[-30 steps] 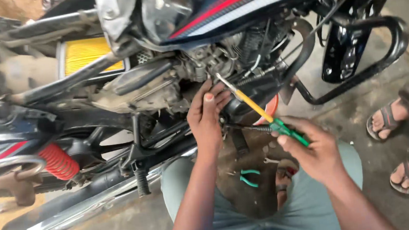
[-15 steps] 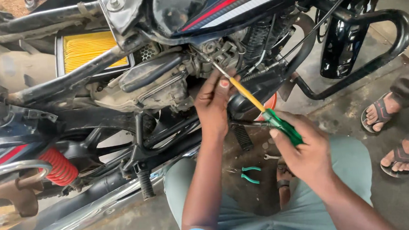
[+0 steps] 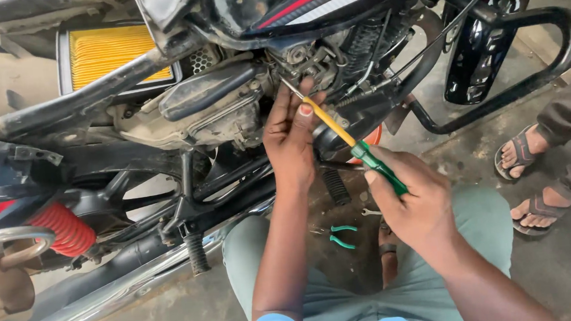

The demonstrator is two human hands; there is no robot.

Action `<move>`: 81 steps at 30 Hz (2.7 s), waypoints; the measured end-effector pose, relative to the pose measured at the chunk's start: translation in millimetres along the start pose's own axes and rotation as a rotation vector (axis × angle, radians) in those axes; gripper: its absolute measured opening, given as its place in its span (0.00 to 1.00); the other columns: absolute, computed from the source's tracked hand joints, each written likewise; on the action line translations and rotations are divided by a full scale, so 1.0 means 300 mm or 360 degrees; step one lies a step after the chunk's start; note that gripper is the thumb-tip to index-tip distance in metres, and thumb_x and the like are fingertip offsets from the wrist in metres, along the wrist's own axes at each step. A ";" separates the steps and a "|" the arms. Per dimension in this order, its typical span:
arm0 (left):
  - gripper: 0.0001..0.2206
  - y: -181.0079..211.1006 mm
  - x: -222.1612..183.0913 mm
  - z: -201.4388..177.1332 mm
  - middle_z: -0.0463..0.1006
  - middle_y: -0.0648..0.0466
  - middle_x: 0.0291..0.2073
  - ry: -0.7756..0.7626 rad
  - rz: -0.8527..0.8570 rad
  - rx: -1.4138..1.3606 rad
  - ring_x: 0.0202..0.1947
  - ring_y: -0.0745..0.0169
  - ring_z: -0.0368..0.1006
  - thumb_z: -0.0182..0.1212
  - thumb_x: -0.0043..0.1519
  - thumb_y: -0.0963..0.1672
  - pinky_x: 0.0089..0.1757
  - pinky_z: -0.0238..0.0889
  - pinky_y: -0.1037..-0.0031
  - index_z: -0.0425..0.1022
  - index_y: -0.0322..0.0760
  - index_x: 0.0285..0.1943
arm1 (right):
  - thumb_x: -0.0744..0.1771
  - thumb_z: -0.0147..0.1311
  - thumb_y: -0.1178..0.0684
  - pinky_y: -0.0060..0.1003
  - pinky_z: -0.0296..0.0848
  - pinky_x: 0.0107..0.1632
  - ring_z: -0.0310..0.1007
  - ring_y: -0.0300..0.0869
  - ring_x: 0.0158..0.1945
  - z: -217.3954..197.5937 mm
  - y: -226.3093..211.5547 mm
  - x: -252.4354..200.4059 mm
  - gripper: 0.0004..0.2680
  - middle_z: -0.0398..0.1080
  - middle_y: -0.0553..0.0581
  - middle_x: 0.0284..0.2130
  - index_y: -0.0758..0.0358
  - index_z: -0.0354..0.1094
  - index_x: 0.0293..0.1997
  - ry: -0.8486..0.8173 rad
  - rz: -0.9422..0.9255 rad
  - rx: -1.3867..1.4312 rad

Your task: The recorder is repairing the carburetor of a motorcycle using a screwdriver and hands.

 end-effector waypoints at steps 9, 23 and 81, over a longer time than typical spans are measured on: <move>0.26 -0.005 0.019 -0.029 0.75 0.43 0.63 -0.0006 -0.0027 -0.0014 0.57 0.53 0.76 0.58 0.69 0.39 0.58 0.70 0.63 0.59 0.28 0.77 | 0.67 0.57 0.61 0.37 0.75 0.45 0.80 0.45 0.41 0.082 0.022 -0.028 0.12 0.77 0.59 0.40 0.65 0.72 0.57 0.0002 0.0012 0.0098; 0.25 0.030 0.006 -0.028 0.75 0.44 0.64 0.0023 0.0005 0.0074 0.55 0.55 0.76 0.57 0.69 0.39 0.59 0.69 0.64 0.60 0.27 0.76 | 0.67 0.57 0.59 0.35 0.76 0.47 0.81 0.43 0.44 0.148 0.064 -0.078 0.12 0.79 0.59 0.42 0.68 0.71 0.57 -0.0023 0.0192 0.0270; 0.18 0.015 -0.053 -0.078 0.83 0.41 0.43 0.0264 -0.0009 0.0591 0.40 0.56 0.82 0.59 0.68 0.41 0.46 0.77 0.68 0.71 0.22 0.65 | 0.73 0.49 0.48 0.36 0.68 0.34 0.68 0.39 0.31 0.417 0.353 -0.207 0.13 0.70 0.55 0.33 0.62 0.66 0.64 0.0061 0.0659 0.0659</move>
Point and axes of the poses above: each hand's wrist, its own x-axis towards the middle knuckle, its own z-axis out of the palm, y = z × x, the point moved 9 cm from there along x, towards the middle knuckle
